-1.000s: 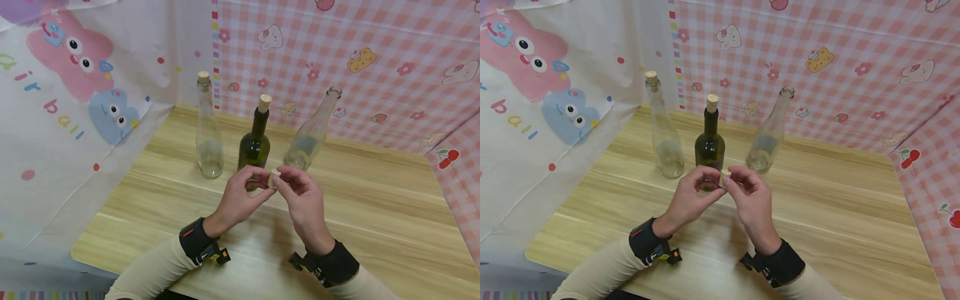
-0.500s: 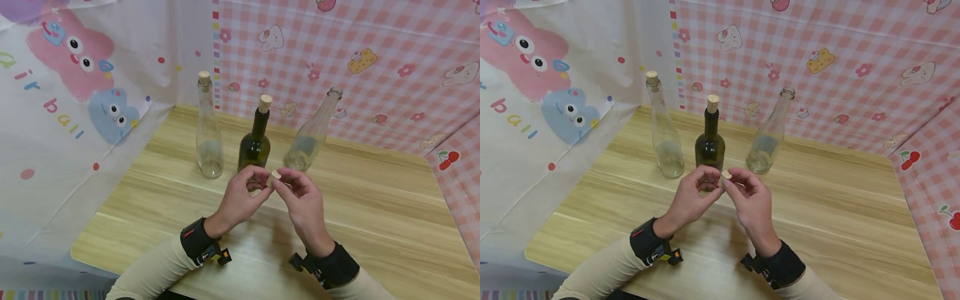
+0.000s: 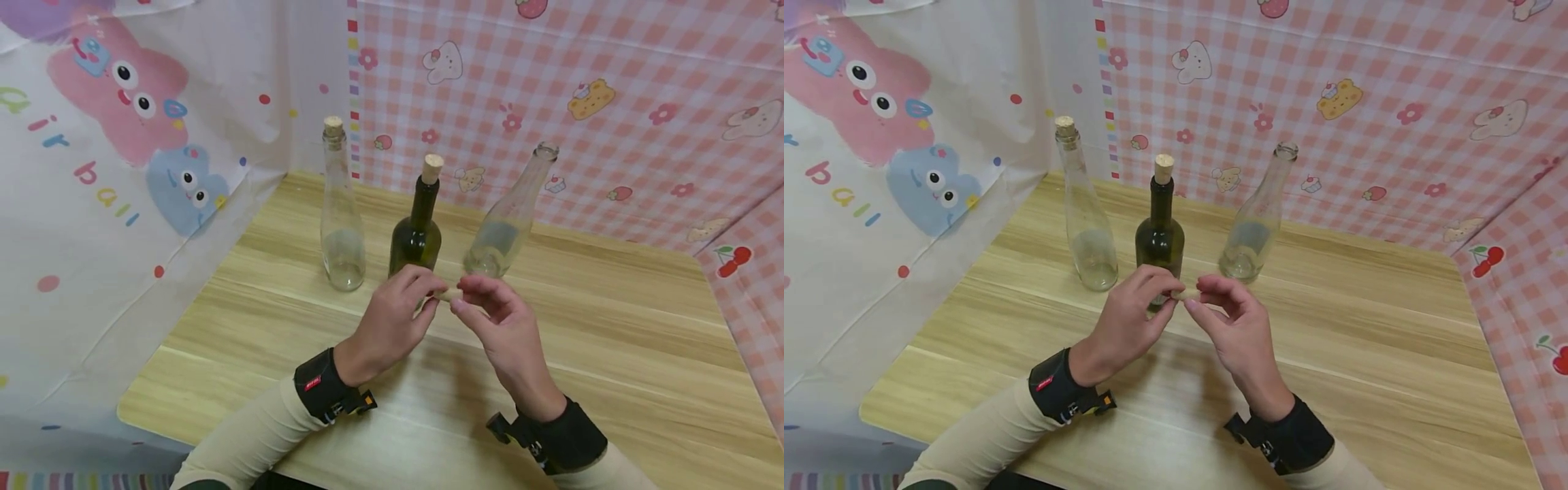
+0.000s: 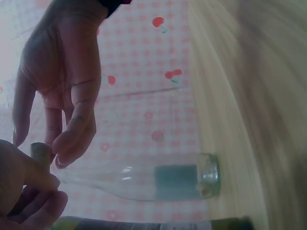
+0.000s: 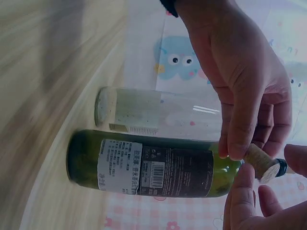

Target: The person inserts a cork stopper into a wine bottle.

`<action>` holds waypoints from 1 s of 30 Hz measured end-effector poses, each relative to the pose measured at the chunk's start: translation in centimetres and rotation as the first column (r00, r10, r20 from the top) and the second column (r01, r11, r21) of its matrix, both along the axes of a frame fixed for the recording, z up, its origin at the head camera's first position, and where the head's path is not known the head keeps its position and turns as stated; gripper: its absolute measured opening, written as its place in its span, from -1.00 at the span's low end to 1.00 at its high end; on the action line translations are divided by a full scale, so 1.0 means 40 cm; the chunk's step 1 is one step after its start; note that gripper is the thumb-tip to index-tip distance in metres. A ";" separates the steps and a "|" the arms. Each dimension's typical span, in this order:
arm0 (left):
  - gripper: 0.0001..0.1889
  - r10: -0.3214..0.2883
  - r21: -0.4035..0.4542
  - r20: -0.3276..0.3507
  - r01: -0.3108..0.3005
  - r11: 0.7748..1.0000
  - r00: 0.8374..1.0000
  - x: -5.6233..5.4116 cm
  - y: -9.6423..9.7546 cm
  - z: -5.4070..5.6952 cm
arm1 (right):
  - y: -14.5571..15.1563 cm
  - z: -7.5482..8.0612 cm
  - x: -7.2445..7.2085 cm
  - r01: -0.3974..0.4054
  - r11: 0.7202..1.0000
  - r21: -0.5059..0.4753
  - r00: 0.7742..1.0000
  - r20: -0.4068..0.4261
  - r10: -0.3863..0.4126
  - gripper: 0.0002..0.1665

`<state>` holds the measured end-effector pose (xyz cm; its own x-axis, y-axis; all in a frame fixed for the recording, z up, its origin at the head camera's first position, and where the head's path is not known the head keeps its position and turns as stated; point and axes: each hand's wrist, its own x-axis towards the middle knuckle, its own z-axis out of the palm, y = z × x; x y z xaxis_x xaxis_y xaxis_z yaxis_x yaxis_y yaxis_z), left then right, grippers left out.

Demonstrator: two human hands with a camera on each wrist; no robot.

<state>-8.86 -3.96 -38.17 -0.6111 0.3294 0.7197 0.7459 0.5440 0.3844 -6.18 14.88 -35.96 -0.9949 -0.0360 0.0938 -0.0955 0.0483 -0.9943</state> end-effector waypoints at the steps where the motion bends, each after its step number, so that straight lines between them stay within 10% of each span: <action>1: -0.83 0.010 -0.026 -0.035 -0.011 1.000 0.999 -0.001 0.001 0.001 | 0.002 0.000 0.000 -0.002 1.000 0.000 1.000 0.010 0.002 -0.57; 18: -0.84 -0.014 -0.113 -0.203 -0.010 0.994 0.979 -0.015 0.037 0.008 | 0.026 0.006 0.001 0.065 0.994 -0.083 0.993 0.107 -0.056 -0.66; 30: -0.73 -0.117 0.024 0.004 0.117 0.993 0.993 -0.045 0.085 0.051 | 0.102 0.024 0.009 0.182 0.966 -0.184 0.981 0.100 -0.165 -0.63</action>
<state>-10.67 -0.57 -36.13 -0.5732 0.3817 0.7251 0.8018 0.4434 0.4005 -5.83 18.95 -34.98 -0.9889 0.1485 -0.0009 -0.0194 -0.1353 -0.9906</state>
